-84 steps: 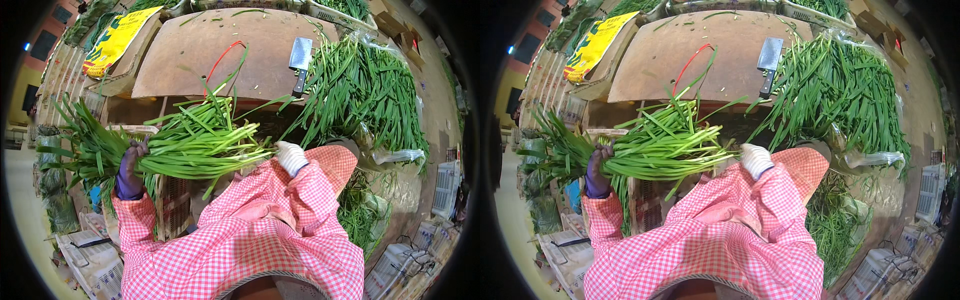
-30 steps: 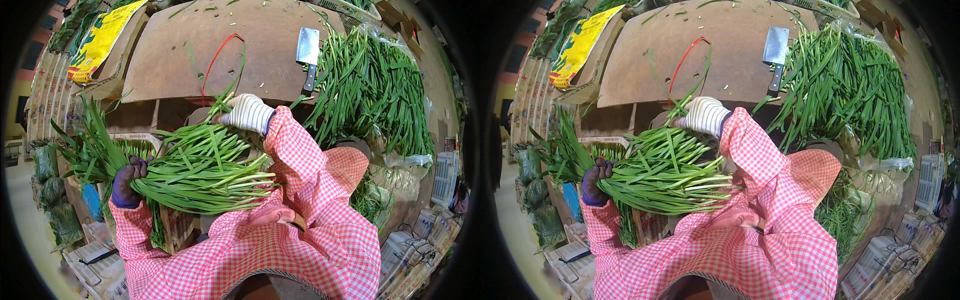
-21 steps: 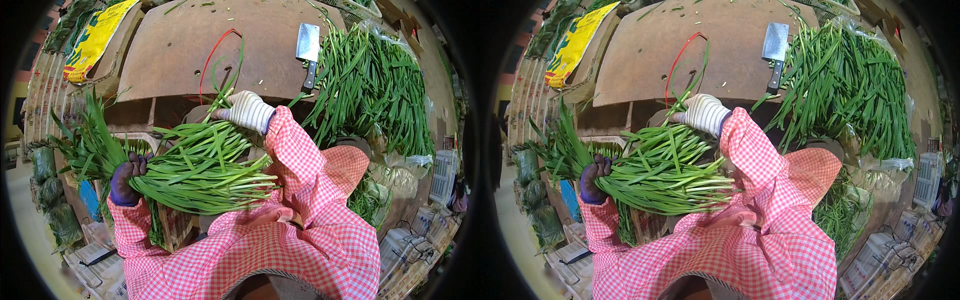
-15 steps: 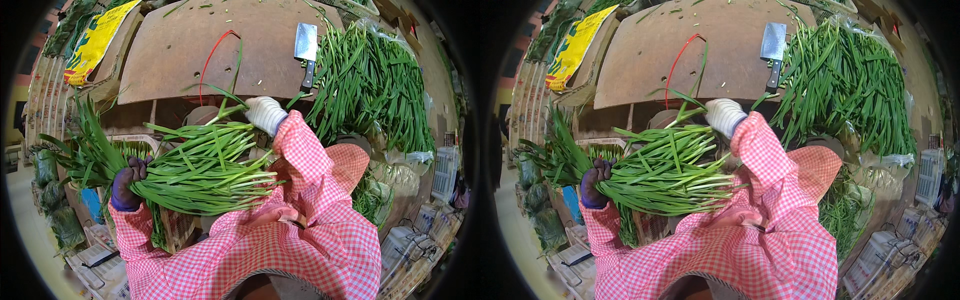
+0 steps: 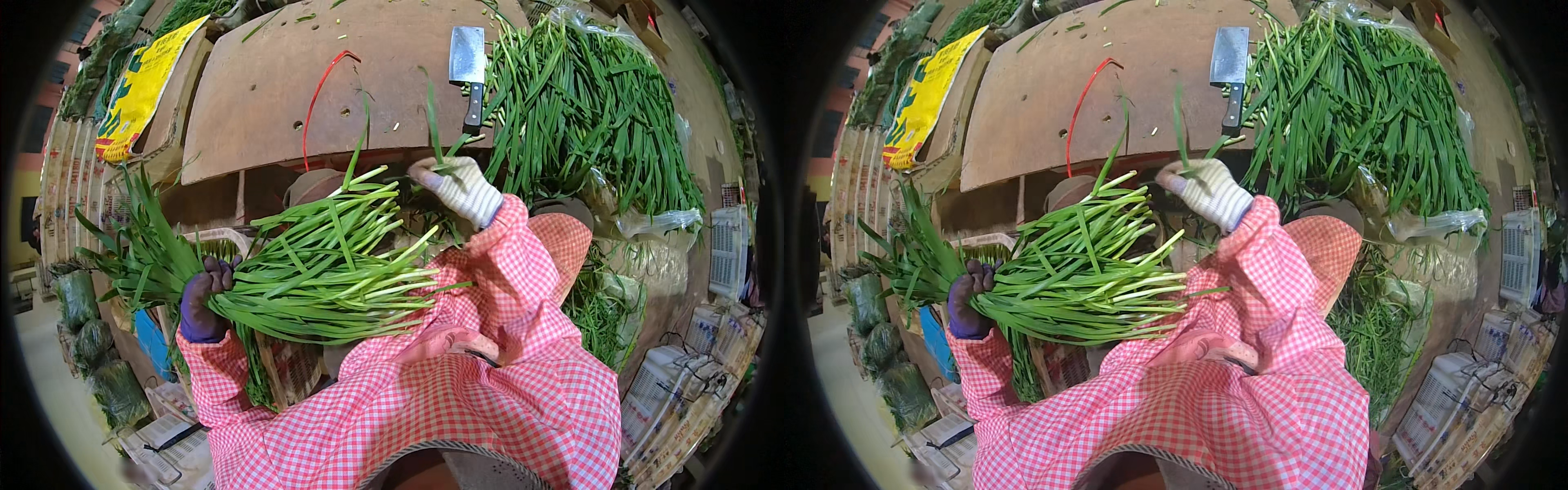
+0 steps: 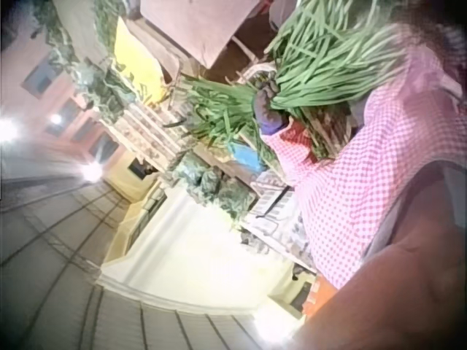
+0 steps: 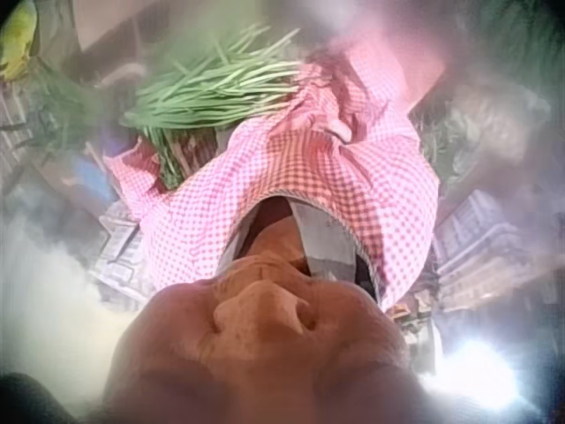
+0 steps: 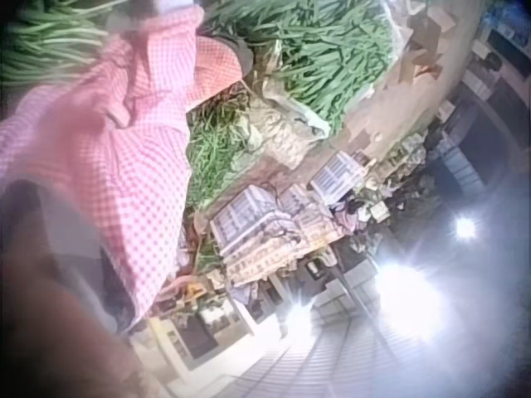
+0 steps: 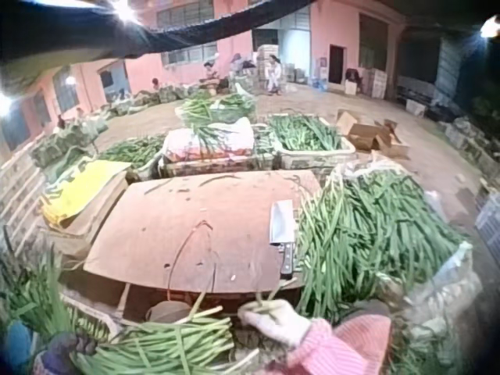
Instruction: The person gathers green leafy vegetables, aligns them into bunches, and secures each bunch with a red rubber band. The person places the finished bundles into a white basket and continues processing additional bunches from a pile on the table.
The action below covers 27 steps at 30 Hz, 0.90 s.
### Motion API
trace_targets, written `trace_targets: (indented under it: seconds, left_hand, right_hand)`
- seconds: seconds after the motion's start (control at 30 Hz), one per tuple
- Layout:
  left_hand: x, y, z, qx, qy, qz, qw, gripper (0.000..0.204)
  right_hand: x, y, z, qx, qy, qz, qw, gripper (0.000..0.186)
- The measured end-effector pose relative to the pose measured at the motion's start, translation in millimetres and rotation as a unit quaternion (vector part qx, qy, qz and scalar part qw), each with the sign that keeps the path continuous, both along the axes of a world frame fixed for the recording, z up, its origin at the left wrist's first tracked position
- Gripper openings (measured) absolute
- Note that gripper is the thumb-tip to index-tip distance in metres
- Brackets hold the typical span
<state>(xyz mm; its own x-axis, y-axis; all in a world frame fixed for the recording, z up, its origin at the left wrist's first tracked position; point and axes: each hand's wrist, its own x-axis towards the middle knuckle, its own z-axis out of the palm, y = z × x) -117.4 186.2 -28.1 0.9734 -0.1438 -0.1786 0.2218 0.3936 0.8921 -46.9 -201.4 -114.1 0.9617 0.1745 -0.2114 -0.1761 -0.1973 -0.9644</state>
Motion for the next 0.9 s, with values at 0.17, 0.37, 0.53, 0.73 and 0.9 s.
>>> trace_targets:
  seconds: [0.17, 0.37, 0.53, 0.73, 0.9]
  left_hand:
    - [7.6, 2.2, -1.8, 0.023, -0.031, -0.037, 0.999, 0.025]
    - [-3.3, -10.1, 0.6, -0.005, 0.048, 0.069, 0.996, 0.022]
    - [-7.0, 0.1, -8.8, -0.002, 0.051, 0.071, 0.996, 0.02]
    - [-8.1, 13.4, -32.7, -0.101, 0.046, 0.083, 0.99, 0.018]
    - [-3.6, 3.9, -37.0, -0.166, 0.078, 0.089, 0.979, 0.009]
  right_hand:
    - [18.8, 40.6, 7.6, -0.111, -0.033, 0.222, 0.968, 0.031]
    - [-5.8, 38.9, -20.4, -0.148, 0.038, 0.095, 0.984, 0.03]
    - [-25.4, -14.6, -36.0, -0.217, 0.098, 0.007, 0.971, 0.035]
    - [-45.5, 20.4, -28.4, 0.091, 0.081, 0.044, 0.992, 0.044]
    - [-41.3, 55.3, -7.2, 0.104, 0.037, -0.034, 0.993, 0.02]
